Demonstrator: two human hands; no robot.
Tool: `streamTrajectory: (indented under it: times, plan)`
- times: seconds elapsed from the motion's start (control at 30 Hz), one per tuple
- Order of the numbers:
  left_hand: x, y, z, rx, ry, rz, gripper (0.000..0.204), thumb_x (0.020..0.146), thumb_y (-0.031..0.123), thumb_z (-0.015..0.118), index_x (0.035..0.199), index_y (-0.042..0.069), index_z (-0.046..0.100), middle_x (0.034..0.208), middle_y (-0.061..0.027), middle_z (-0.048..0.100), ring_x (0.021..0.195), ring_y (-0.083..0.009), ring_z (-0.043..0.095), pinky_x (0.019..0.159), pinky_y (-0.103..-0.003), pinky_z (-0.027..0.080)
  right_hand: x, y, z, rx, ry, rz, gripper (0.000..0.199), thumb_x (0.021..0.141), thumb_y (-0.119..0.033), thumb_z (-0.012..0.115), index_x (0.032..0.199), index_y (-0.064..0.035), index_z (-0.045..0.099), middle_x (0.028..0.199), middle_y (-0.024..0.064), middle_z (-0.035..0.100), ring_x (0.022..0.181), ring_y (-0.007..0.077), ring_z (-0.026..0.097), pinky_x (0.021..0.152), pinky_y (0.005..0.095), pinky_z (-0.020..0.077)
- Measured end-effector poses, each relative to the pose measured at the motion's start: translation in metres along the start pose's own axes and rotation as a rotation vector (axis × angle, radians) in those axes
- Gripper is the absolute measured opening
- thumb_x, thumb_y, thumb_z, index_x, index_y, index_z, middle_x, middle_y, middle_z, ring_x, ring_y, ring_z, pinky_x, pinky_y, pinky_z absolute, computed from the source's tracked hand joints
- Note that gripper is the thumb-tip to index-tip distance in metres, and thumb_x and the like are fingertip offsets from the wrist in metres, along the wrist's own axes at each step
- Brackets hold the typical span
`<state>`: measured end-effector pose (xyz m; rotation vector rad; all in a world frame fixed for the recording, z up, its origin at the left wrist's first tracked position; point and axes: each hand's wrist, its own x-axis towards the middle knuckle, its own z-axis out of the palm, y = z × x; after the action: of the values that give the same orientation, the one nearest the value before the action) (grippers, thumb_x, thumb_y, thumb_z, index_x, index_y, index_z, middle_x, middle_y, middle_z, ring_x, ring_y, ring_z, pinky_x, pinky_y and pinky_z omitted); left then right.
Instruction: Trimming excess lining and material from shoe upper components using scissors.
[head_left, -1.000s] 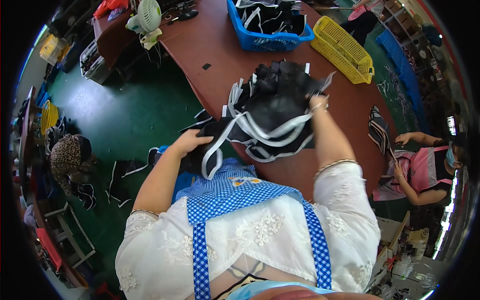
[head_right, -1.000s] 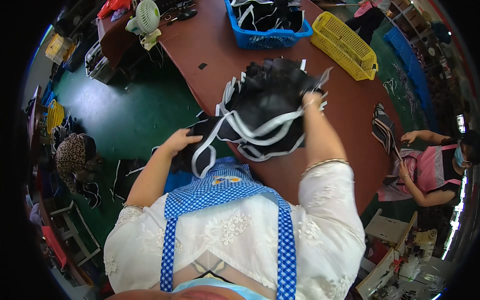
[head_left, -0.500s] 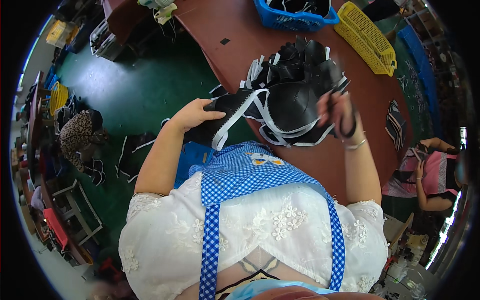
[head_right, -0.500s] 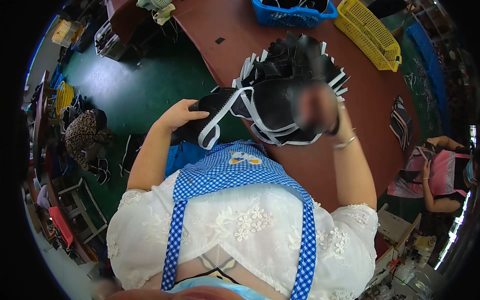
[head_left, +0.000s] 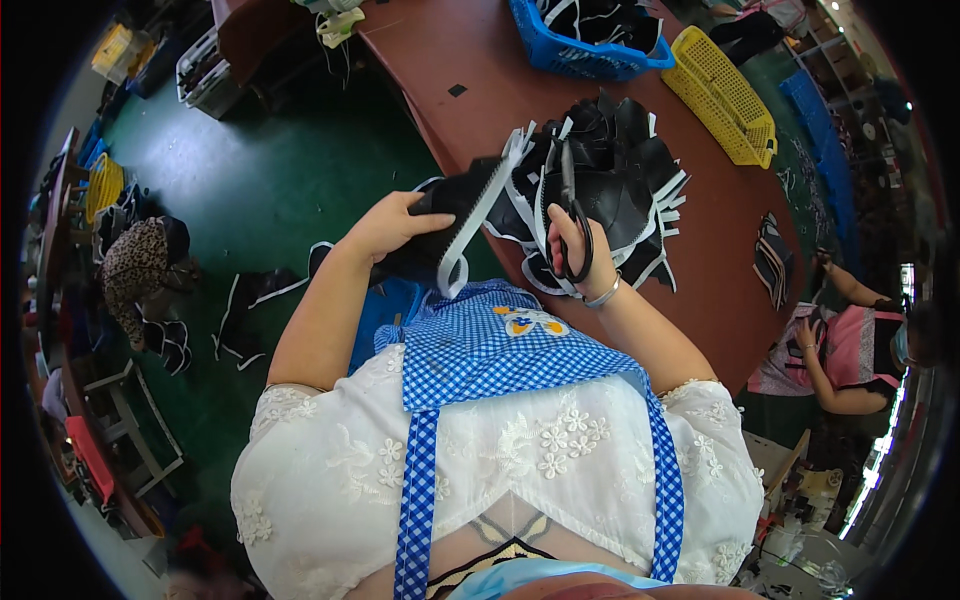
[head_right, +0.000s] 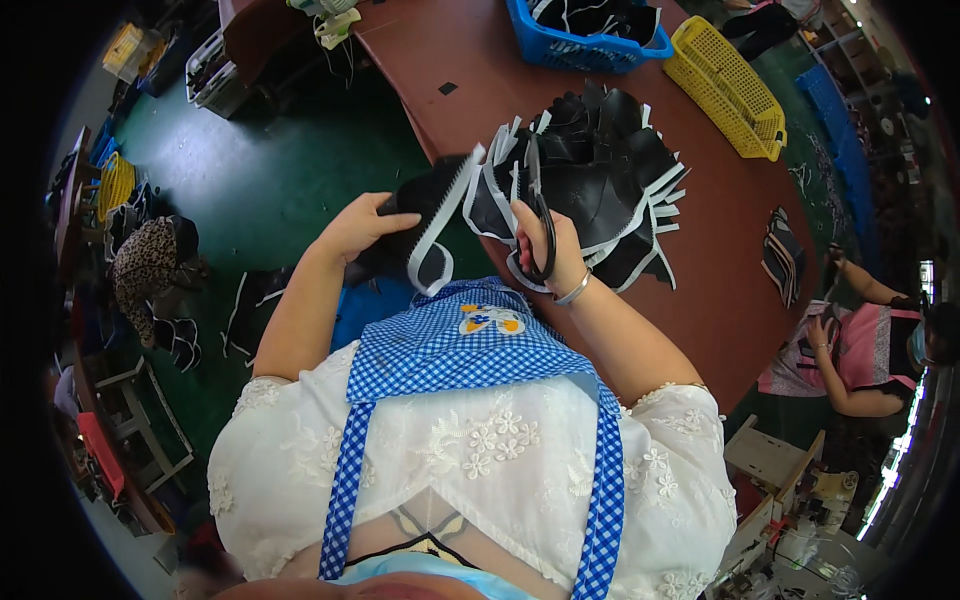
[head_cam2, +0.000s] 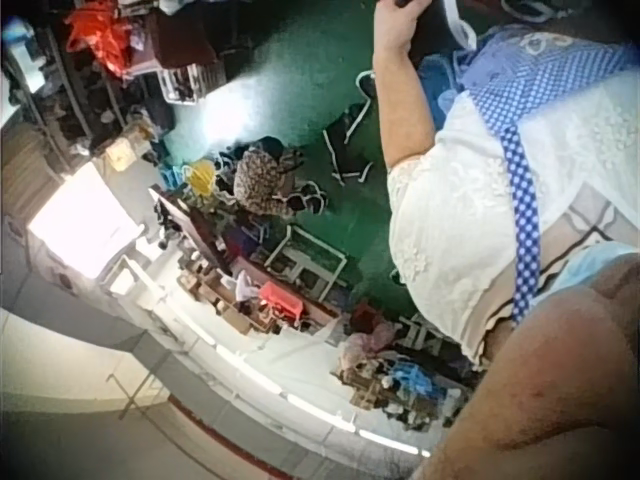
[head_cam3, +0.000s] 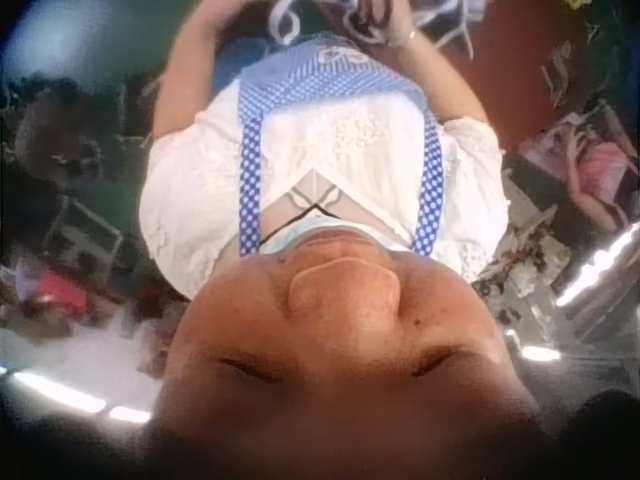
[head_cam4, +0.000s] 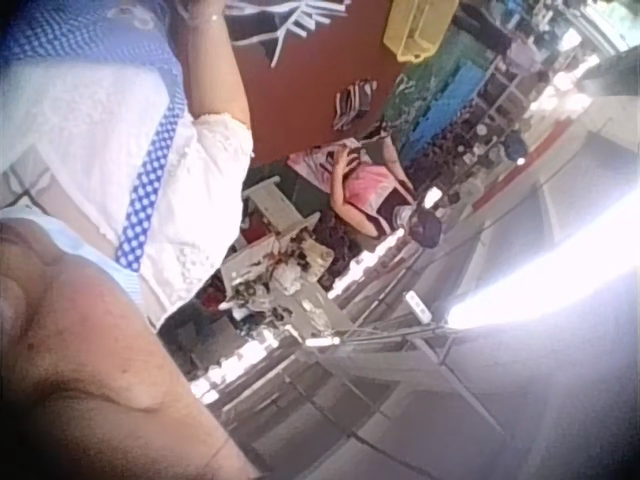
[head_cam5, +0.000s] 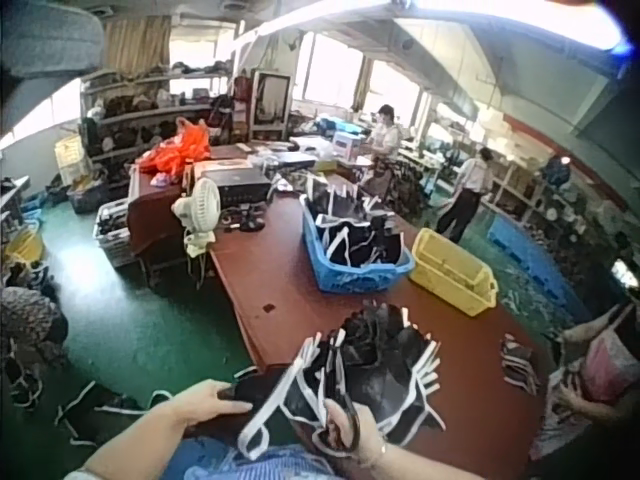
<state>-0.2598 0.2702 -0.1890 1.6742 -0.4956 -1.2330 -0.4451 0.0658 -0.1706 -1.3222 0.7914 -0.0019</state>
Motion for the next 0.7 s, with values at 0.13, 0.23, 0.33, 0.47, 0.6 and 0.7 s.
streamTrajectory:
  times: [0.13, 0.23, 0.33, 0.47, 0.6, 0.7]
  plan:
    - [-0.024, 0.065, 0.020, -0.438, 0.100, 0.200, 0.036, 0.080, 0.019, 0.068, 0.104, -0.006, 0.060, 0.094, -0.0096, 0.065, 0.081, -0.0154, 0.062, 0.075, -0.027, 0.050, -0.007, -0.008, 0.045, 0.237, -0.280, -0.400, 0.036, 0.069, -0.005, 0.077, 0.093, -0.0047, 0.050, 0.094, 0.0090, 0.061, 0.085, 0.0130, 0.059, 0.074, 0.0269, 0.0486]
    - [-0.029, 0.105, 0.025, -0.590, 0.075, 0.434, 0.038, 0.084, 0.026, 0.066, 0.110, 0.000, 0.058, 0.103, -0.0069, 0.063, 0.092, -0.0169, 0.060, 0.082, -0.028, 0.048, -0.037, -0.051, 0.064, -0.063, -0.147, -0.478, 0.034, 0.070, -0.001, 0.074, 0.096, -0.0021, 0.052, 0.089, 0.0064, 0.062, 0.077, 0.0103, 0.059, 0.067, 0.0235, 0.0478]
    - [-0.023, 0.095, -0.011, -0.688, -0.346, 0.786, 0.051, 0.089, 0.038, 0.055, 0.123, 0.002, 0.048, 0.125, -0.0075, 0.050, 0.116, -0.0193, 0.047, 0.098, -0.031, 0.036, -0.063, -0.076, 0.025, -0.687, 0.188, -0.975, 0.010, 0.075, -0.007, 0.068, 0.084, -0.0042, 0.064, 0.072, 0.0034, 0.062, 0.067, 0.0102, 0.059, 0.061, 0.0246, 0.0472]
    - [-0.014, -0.006, -0.026, 0.278, -0.609, 0.547, 0.076, 0.070, 0.038, 0.075, 0.130, 0.003, 0.043, 0.130, -0.0119, 0.046, 0.118, -0.0228, 0.045, 0.098, -0.032, 0.034, -0.089, -0.144, -0.037, -0.866, 0.523, -1.649, 0.028, 0.075, -0.005, 0.061, 0.103, -0.0016, 0.064, 0.086, 0.0121, 0.063, 0.081, 0.0212, 0.062, 0.072, 0.0298, 0.0485]
    - [-0.018, -0.021, 0.022, 0.327, -0.459, 0.230, 0.044, 0.074, 0.025, 0.073, 0.106, 0.000, 0.059, 0.088, -0.0038, 0.063, 0.080, -0.0143, 0.058, 0.076, -0.029, 0.047, -0.059, -0.158, -0.114, 0.319, 0.564, -0.762, 0.015, 0.072, -0.002, 0.070, 0.081, -0.0025, 0.058, 0.072, 0.0016, 0.056, 0.059, 0.0129, 0.054, 0.058, 0.0264, 0.0453]
    - [0.004, -0.002, 0.035, 0.048, -0.237, 0.195, 0.024, 0.082, 0.019, 0.065, 0.097, 0.000, 0.062, 0.080, -0.0020, 0.062, 0.072, -0.0091, 0.055, 0.068, -0.025, 0.047, 0.033, -0.111, -0.220, -0.158, 0.890, -0.683, 0.022, 0.070, -0.013, 0.077, 0.073, -0.0069, 0.056, 0.061, -0.0008, 0.053, 0.053, 0.0115, 0.049, 0.051, 0.0251, 0.0376]
